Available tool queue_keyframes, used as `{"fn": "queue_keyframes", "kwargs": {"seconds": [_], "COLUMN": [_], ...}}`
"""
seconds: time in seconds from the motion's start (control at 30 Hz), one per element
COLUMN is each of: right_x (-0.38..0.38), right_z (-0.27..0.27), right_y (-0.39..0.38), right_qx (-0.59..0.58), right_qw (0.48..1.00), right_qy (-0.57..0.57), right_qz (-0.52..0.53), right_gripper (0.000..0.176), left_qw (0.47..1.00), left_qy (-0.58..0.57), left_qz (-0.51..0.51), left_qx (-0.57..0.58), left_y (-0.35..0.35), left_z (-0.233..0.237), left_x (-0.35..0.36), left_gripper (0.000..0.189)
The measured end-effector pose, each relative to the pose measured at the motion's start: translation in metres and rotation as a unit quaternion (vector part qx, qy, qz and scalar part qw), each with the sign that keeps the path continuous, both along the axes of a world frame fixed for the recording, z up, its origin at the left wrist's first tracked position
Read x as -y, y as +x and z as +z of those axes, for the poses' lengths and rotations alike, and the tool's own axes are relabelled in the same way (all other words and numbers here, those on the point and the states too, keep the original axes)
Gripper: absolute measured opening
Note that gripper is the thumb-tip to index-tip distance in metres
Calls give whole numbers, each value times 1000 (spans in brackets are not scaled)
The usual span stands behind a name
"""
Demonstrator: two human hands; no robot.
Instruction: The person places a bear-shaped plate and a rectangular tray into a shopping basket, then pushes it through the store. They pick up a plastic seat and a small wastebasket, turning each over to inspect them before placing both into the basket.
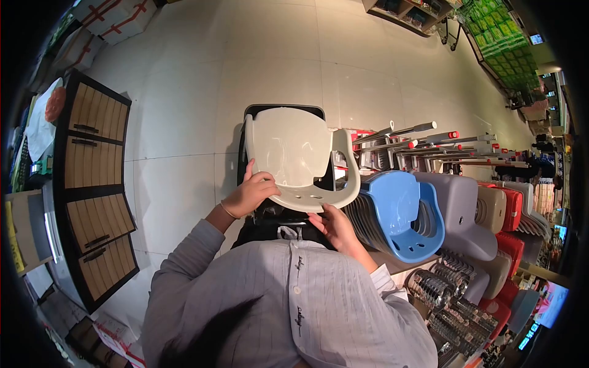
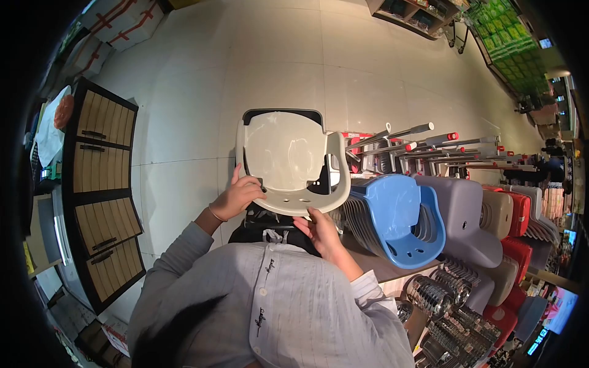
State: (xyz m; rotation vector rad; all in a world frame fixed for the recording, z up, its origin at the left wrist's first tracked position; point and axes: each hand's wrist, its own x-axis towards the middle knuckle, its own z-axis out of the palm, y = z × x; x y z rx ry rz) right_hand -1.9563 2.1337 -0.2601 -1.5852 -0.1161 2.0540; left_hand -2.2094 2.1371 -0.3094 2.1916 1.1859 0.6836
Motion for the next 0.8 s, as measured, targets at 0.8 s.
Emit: {"fn": "queue_keyframes", "kwargs": {"seconds": [0.8], "right_x": [-67], "right_z": [-40], "right_y": [77], "right_qx": [94], "right_qw": [981], "right_qy": [164], "right_qz": [49], "right_gripper": [36], "left_qw": [997], "left_qy": [67], "left_qz": [2], "left_qx": [-47], "left_y": [16], "left_z": [14], "left_x": [-2], "left_gripper": [17]}}
